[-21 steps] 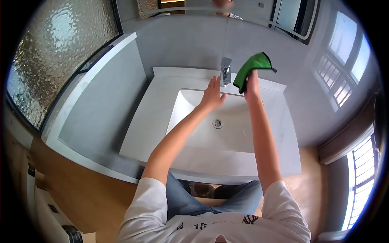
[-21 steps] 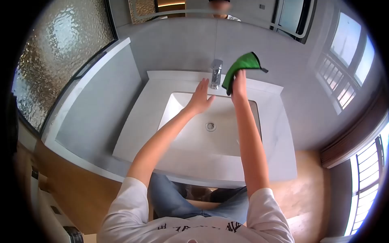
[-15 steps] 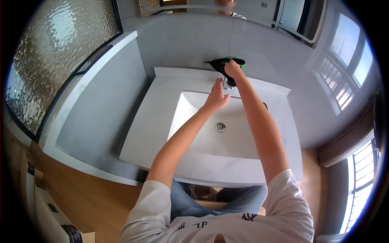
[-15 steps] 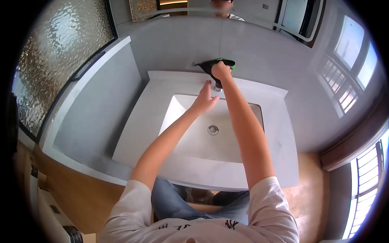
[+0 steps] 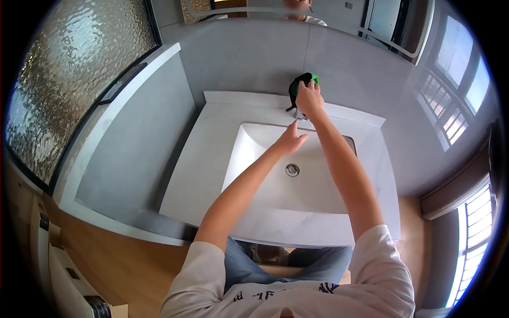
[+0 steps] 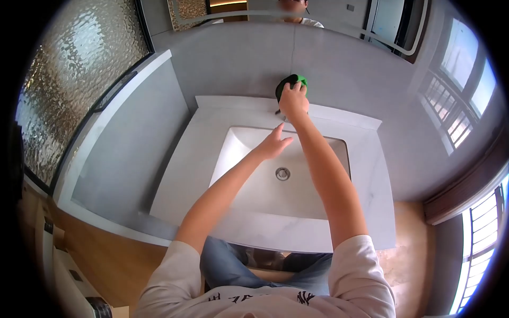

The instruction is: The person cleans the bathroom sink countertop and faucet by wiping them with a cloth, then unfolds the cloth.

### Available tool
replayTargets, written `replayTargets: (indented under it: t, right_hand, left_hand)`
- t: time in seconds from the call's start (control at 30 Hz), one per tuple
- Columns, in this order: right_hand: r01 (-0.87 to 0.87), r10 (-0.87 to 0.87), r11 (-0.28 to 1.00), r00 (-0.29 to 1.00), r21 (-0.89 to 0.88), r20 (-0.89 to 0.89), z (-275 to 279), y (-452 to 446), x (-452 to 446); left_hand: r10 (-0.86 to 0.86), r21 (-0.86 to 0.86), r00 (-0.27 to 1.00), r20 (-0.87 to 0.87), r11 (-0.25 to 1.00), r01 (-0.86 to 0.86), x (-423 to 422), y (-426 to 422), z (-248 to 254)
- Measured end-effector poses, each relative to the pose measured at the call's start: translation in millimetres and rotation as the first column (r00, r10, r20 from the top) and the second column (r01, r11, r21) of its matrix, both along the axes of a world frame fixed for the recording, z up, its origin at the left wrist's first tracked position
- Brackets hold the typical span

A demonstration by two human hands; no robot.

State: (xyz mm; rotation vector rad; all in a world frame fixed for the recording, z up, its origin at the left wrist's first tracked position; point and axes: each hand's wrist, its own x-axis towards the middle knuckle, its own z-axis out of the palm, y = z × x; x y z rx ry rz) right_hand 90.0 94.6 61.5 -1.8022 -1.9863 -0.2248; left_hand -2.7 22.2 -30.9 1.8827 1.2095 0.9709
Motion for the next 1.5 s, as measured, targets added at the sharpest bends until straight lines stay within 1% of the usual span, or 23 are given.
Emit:
replayTargets:
  t: [0.17,0.27,0.33,0.4,0.43,0.47,0.53,0.57,0.67,0.73,0.77,0.8,0.87,0.9,0.93,1.0,1.07,1.13,1.27,1.33,1.4,1.47,1.5]
  right_hand:
    - [-0.105,0.083,0.926,0.994,0.362,0.076,-33.7,-60.5,4.8]
    - [-0.152,0.179,0.955,0.98,0.254,-0.085,-44.3,-104.3,7.3]
    - [-0.148,0.206,0.937,0.966,0.317,-0.156,-33.2,-117.8,7.8]
    - [-0.212,0.265,0.953,0.929,0.215,-0.258,-25.3,-112.2,11.6]
    - [-0.206,0.302,0.911,0.923,0.358,-0.239,-31.2,-100.2,13.2]
    - [-0.201,0.3,0.912,0.921,0.356,-0.247,-32.3,-91.5,12.2]
    - [-0.151,0.272,0.951,0.821,0.268,-0.502,-28.0,-71.8,12.3]
    - [-0.118,0.199,0.976,0.819,0.181,-0.538,-26.7,-60.2,11.5]
    - [0.036,0.084,0.975,0.853,0.219,-0.515,-58.3,2.5,3.4]
    - [-0.139,0.146,0.97,0.989,-0.201,0.024,-31.2,17.0,18.2]
    - [-0.105,0.084,0.984,0.986,-0.14,-0.146,-65.8,60.9,22.7]
    - [-0.114,0.093,0.984,0.985,-0.14,-0.148,-63.3,59.6,18.3]
    - [0.015,0.028,0.995,0.896,0.095,-0.444,-51.6,43.7,17.5]
    - [0.057,-0.052,0.998,0.766,-0.013,-0.641,-43.5,36.4,19.7]
    - [0.055,-0.052,0.998,0.767,-0.016,-0.639,-43.2,32.4,21.0]
    - [-0.086,0.029,0.996,0.606,-0.029,-0.795,-45.3,19.8,28.6]
    - [-0.091,-0.045,0.987,0.616,-0.129,-0.786,-52.0,10.5,32.4]
    - [-0.067,0.026,0.997,0.764,-0.04,-0.644,-51.5,-21.8,24.3]
    - [-0.021,0.036,0.999,0.808,0.032,-0.588,-50.9,-66.9,12.6]
    - [0.031,-0.07,0.997,0.676,-0.066,-0.734,-47.0,-57.6,9.7]
    - [0.052,-0.082,0.997,0.672,-0.064,-0.736,-51.3,-23.7,13.2]
    - [-0.162,-0.134,0.974,0.164,-0.161,-0.977,-51.4,-3.7,21.2]
    - [-0.278,-0.229,0.935,0.011,-0.223,-0.973,-45.8,3.7,27.5]
  left_hand:
    - [-0.116,-0.003,0.98,0.164,0.993,0.118,-4.5,23.0,-37.2]
    - [-0.143,-0.186,0.989,0.032,0.972,0.146,-17.8,-24.4,4.1]
    - [-0.128,-0.215,0.991,0.048,0.967,0.135,-16.8,-50.5,1.8]
    - [-0.211,-0.122,0.976,-0.055,0.972,0.203,-19.5,-89.8,-1.2]
    - [-0.257,-0.077,0.961,-0.099,0.965,0.25,-23.2,-109.3,2.0]
    - [-0.301,-0.033,0.943,-0.142,0.953,0.3,-27.9,-128.3,4.0]
    - [-0.325,0.127,0.913,-0.247,0.923,0.363,-38.7,-171.1,-7.8]
    - [-0.284,0.163,0.901,-0.329,0.922,0.35,-40.7,-197.4,2.7]
    - [-0.112,0.249,0.881,-0.46,0.936,0.249,-42.6,-249.2,-4.6]
    - [0.02,0.301,0.868,-0.496,0.942,0.151,-40.5,-263.1,-10.5]
    - [0.043,0.343,0.862,-0.505,0.927,0.154,-38.4,-266.0,-11.0]
    - [0.067,0.385,0.856,-0.512,0.909,0.159,-35.6,-267.5,-11.1]
    - [0.098,0.383,0.877,-0.47,0.918,0.102,-32.0,-266.2,-15.8]
    - [0.103,0.371,0.881,-0.462,0.925,0.086,-30.9,-265.4,-18.3]
    - [0.108,0.359,0.886,-0.451,0.931,0.069,-30.6,-264.8,-19.5]
    - [0.1,0.365,0.896,-0.432,0.928,0.073,-32.7,-264.5,-18.9]
    - [0.078,0.369,0.907,-0.413,0.925,0.088,-32.3,-266.6,-17.9]
    - [0.085,0.377,0.894,-0.441,0.921,0.099,-33.0,-264.2,-15.7]
    - [0.102,0.383,0.884,-0.457,0.919,0.092,-29.9,-263.3,-16.5]
    - [0.108,0.385,0.875,-0.471,0.918,0.094,-31.0,-263.7,-14.6]
    - [0.109,0.39,0.881,-0.46,0.916,0.091,-30.9,-261.5,-13.0]
    - [0.104,0.38,0.884,-0.456,0.921,0.087,-32.1,-264.0,-13.4]
    - [0.106,0.375,0.889,-0.446,0.924,0.079,-31.8,-264.1,-13.6]
